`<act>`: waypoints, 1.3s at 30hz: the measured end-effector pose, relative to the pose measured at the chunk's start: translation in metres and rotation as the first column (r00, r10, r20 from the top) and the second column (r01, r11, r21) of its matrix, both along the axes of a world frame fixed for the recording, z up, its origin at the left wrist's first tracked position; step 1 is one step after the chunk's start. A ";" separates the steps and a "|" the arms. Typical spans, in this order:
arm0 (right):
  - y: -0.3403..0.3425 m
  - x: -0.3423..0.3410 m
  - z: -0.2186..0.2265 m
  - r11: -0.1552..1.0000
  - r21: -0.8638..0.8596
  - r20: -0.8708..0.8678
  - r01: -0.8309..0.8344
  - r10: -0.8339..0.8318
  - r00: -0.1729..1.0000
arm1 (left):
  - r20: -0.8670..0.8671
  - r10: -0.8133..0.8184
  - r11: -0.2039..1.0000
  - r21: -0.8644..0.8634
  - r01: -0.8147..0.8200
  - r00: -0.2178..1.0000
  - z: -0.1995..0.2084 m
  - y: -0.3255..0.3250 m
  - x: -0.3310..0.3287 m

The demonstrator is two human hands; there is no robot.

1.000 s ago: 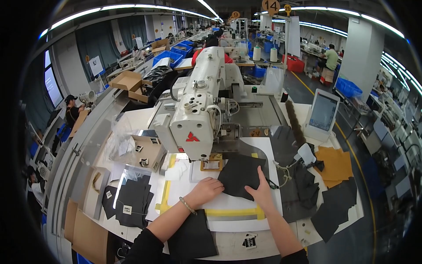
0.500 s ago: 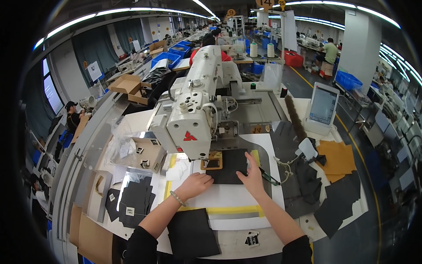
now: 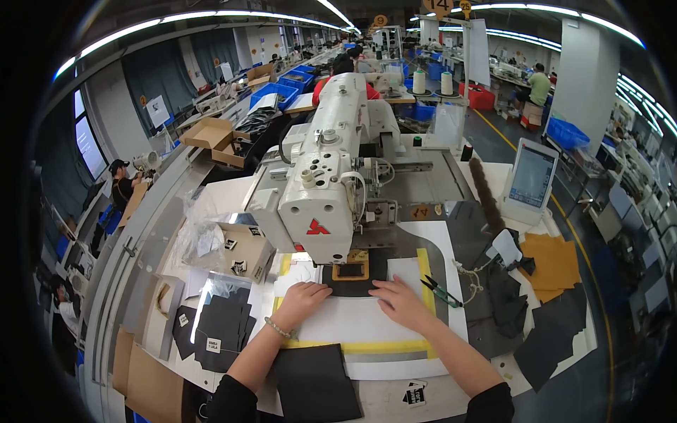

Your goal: Sewing small white labels onto rectangular leather squares using an industrial sewing machine.

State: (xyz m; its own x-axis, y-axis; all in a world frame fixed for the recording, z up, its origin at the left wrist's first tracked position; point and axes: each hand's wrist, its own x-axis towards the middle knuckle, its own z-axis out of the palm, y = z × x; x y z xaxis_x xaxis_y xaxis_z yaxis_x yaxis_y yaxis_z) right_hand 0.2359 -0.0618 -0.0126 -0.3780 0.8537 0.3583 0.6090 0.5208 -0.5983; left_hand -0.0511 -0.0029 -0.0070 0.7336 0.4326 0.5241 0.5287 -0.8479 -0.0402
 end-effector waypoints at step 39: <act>-0.004 -0.008 0.007 0.925 0.327 0.200 0.193 -0.267 0.943 | 0.122 0.138 0.937 -0.338 -0.090 0.983 0.008 0.001 -0.016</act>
State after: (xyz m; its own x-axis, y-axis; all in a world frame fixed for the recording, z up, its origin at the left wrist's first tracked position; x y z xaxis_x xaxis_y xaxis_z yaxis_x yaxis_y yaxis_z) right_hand 0.2284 -0.0657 -0.0060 -0.2891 0.7945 0.5341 0.8376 0.4801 -0.2607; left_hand -0.0670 -0.0022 0.0015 0.5982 0.6749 0.4321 0.6020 -0.7344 0.3134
